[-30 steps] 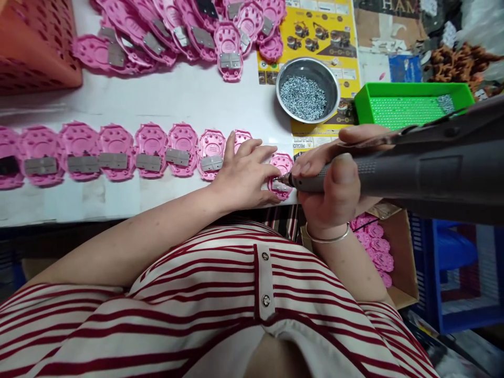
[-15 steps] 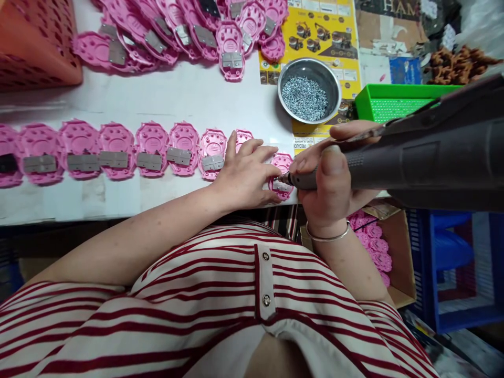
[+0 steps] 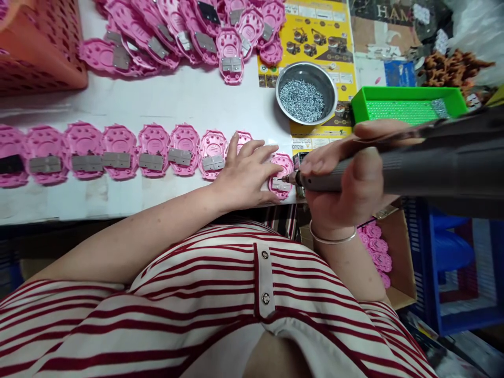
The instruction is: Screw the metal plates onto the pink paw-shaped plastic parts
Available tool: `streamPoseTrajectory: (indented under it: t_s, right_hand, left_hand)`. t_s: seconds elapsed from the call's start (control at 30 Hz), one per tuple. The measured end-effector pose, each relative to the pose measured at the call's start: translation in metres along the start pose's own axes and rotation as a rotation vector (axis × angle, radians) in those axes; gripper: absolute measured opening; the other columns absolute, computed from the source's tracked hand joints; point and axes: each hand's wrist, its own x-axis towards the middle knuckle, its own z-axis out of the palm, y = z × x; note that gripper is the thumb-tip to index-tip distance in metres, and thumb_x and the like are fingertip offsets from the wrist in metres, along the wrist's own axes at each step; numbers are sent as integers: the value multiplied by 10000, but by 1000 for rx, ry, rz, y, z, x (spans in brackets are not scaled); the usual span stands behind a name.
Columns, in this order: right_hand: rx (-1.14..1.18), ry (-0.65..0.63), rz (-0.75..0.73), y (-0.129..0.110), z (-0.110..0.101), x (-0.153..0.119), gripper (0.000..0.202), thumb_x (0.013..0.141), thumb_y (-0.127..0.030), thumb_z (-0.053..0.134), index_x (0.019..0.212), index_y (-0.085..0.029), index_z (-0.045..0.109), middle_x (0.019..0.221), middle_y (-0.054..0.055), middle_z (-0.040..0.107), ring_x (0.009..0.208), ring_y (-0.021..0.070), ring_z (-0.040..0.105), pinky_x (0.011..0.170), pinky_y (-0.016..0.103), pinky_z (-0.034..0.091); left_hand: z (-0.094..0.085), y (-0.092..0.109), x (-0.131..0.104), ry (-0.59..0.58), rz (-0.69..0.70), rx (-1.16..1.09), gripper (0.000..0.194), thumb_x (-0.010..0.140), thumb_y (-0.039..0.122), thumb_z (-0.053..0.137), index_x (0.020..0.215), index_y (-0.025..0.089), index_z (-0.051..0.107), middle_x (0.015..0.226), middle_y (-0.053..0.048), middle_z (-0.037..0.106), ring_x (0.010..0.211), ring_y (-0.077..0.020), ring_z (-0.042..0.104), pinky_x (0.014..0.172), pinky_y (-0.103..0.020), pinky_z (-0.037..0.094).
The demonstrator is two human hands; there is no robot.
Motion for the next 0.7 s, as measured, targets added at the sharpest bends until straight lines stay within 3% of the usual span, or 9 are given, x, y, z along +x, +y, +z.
streamPoseTrajectory:
  t_s: [0.07, 0.27, 0.43, 0.7]
  right_hand:
    - [2, 3, 1, -14, 1, 0, 463, 838, -567, 643, 1248, -427, 478, 922, -29, 625, 839, 196, 683, 709, 398, 623]
    - [8, 9, 4, -43, 9, 5, 525, 821, -541, 678, 1288, -433, 463, 978, -31, 658, 889, 206, 713, 693, 396, 645]
    - [17, 28, 5, -55, 11, 9, 523, 827, -534, 674, 1295, -434, 462, 978, -35, 662, 874, 201, 717, 675, 389, 647]
    - [29, 47, 17, -57, 12, 14, 510, 833, -549, 654, 1292, -433, 465, 955, -37, 651, 821, 189, 705, 646, 381, 636]
  left_hand:
    - [1, -1, -2, 67, 11, -49, 436, 776, 486, 829, 1173, 321, 758, 1531, -44, 538, 1446, -395, 376, 1223, -727, 100]
    - [5, -1, -5, 186, 42, -139, 42, 836, 352, 781, 857, 342, 815, 1382, 28, 669, 1354, -324, 489, 1218, -654, 186]
    - [7, -1, -7, 199, 61, -153, 58, 838, 373, 778, 842, 332, 820, 1350, 13, 691, 1299, -296, 513, 1170, -569, 299]
    - [8, 2, -8, 201, 80, -130, 57, 853, 373, 767, 876, 369, 819, 1381, 24, 668, 1313, -295, 492, 1196, -613, 245]
